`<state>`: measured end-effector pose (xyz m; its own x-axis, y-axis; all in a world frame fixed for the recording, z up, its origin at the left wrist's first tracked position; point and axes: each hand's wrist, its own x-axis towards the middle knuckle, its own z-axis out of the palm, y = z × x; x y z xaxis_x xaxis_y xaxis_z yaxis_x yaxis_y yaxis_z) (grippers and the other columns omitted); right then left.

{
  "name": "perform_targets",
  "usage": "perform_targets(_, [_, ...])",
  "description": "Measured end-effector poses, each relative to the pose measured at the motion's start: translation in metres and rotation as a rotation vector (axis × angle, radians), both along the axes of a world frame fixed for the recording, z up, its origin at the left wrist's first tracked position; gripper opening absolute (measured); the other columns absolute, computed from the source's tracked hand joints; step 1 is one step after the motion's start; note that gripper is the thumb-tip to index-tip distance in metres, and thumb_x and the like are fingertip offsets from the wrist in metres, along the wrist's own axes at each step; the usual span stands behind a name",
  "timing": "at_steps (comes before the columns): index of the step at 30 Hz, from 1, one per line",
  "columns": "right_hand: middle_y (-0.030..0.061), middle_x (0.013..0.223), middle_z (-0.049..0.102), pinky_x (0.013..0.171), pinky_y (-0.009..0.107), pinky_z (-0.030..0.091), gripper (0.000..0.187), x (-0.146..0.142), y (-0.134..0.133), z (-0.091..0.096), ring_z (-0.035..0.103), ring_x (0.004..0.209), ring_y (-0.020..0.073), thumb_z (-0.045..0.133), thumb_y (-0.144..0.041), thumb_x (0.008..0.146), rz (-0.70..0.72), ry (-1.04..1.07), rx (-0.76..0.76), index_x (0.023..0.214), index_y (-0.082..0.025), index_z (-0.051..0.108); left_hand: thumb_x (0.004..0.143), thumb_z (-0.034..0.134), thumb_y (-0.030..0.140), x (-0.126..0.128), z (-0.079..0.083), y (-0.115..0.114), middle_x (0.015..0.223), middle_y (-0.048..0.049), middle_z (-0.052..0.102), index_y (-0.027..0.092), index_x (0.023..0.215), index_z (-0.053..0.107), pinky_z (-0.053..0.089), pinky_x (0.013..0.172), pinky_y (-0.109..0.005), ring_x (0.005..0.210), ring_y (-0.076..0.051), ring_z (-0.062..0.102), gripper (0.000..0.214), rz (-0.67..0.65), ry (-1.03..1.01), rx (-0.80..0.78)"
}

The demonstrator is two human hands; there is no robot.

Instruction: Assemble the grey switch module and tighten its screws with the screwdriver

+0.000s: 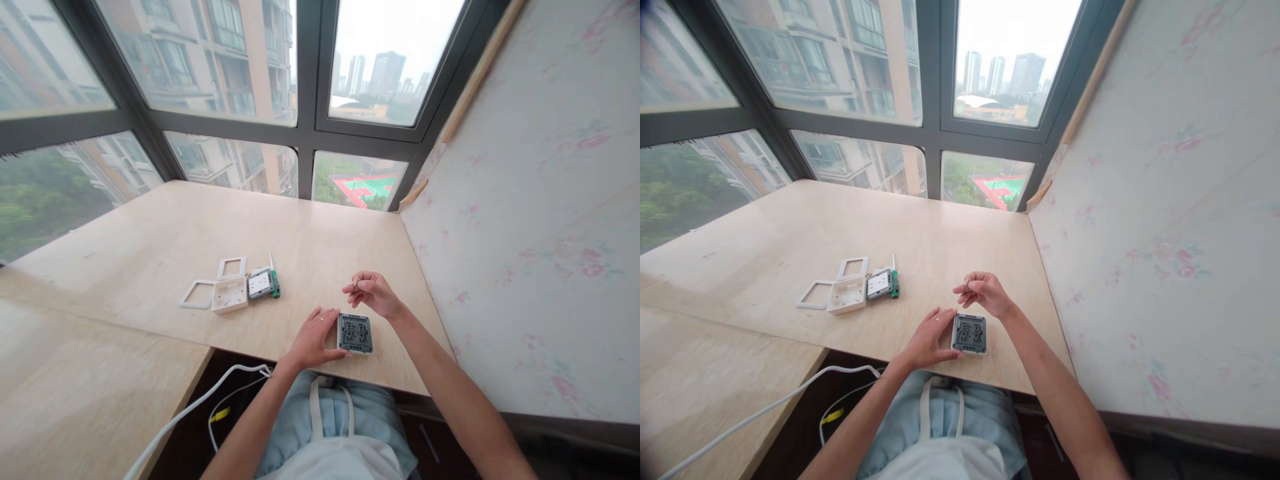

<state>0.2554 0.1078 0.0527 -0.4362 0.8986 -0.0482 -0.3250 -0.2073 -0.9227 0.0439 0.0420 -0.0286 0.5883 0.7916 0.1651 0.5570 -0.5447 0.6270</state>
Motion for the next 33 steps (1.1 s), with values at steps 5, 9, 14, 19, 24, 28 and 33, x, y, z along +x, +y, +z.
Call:
perform_targets(5, [0.0094,0.086,0.081,0.063,0.031,0.063,0.033,0.01,-0.014,0.0,0.077,0.065,0.0192,0.086,-0.041,0.068,-0.028,-0.014,-0.017,0.078,-0.017,0.065,0.074,0.077,0.061,0.0,0.002,0.0,0.152,-0.0154,0.049,0.019,0.15,0.037,0.021,0.125,-0.053,0.142,-0.03,0.045,0.095,0.007,0.012,-0.004])
perform_targets(9, [0.0112,0.092,0.081,0.073,0.036,0.062,0.036,0.018,-0.024,-0.004,0.078,0.071,0.0208,0.087,-0.046,0.066,-0.057,-0.042,-0.011,0.078,-0.017,0.067,0.074,0.078,0.06,0.001,0.003,0.0,0.151,-0.0146,0.051,0.02,0.148,0.039,0.021,0.125,-0.053,0.141,-0.03,0.047,0.093,0.013,0.019,-0.006])
perform_targets(14, [0.0117,0.101,0.08,0.082,0.037,0.061,0.032,0.022,-0.037,-0.011,0.078,0.082,0.0208,0.082,-0.045,0.075,-0.098,-0.122,0.096,0.088,-0.017,0.075,0.074,0.077,0.059,0.001,0.003,0.0,0.152,-0.0141,0.049,0.02,0.149,0.037,0.021,0.125,-0.05,0.142,-0.029,0.046,0.094,0.006,0.028,-0.003])
perform_targets(19, [0.0101,0.093,0.08,0.074,0.032,0.059,0.028,0.027,-0.053,-0.006,0.076,0.082,0.0197,0.074,-0.042,0.084,-0.157,-0.334,0.233,0.098,-0.018,0.078,0.074,0.078,0.059,0.001,0.003,0.0,0.151,-0.0144,0.05,0.019,0.15,0.036,0.021,0.125,-0.05,0.141,-0.028,0.046,0.095,0.007,0.037,0.006])
perform_targets(24, [0.009,0.099,0.079,0.075,0.032,0.059,0.024,0.035,-0.067,-0.002,0.073,0.085,0.0198,0.073,-0.041,0.084,-0.251,-0.471,0.331,0.098,-0.022,0.079,0.074,0.077,0.06,0.001,0.004,0.0,0.152,-0.0155,0.05,0.019,0.15,0.036,0.022,0.125,-0.051,0.142,-0.03,0.045,0.096,0.011,0.05,0.002])
perform_targets(28, [0.0068,0.095,0.074,0.07,0.029,0.056,0.019,0.044,-0.077,-0.007,0.069,0.086,0.0187,0.072,-0.04,0.085,-0.374,-0.563,0.441,0.093,-0.023,0.078,0.074,0.077,0.061,0.001,0.003,0.0,0.151,-0.0155,0.05,0.02,0.152,0.034,0.022,0.125,-0.051,0.142,-0.03,0.045,0.098,0.009,0.047,0.015])
perform_targets(33, [0.0056,0.09,0.073,0.069,0.03,0.056,0.02,0.052,-0.092,-0.017,0.067,0.08,0.0182,0.068,-0.04,0.089,-0.43,-0.639,0.453,0.094,-0.023,0.077,0.076,0.074,0.063,0.0,0.004,0.0,0.151,-0.0159,0.05,0.021,0.153,0.032,0.023,0.124,-0.053,0.142,-0.031,0.045,0.098,-0.002,0.043,0.018])
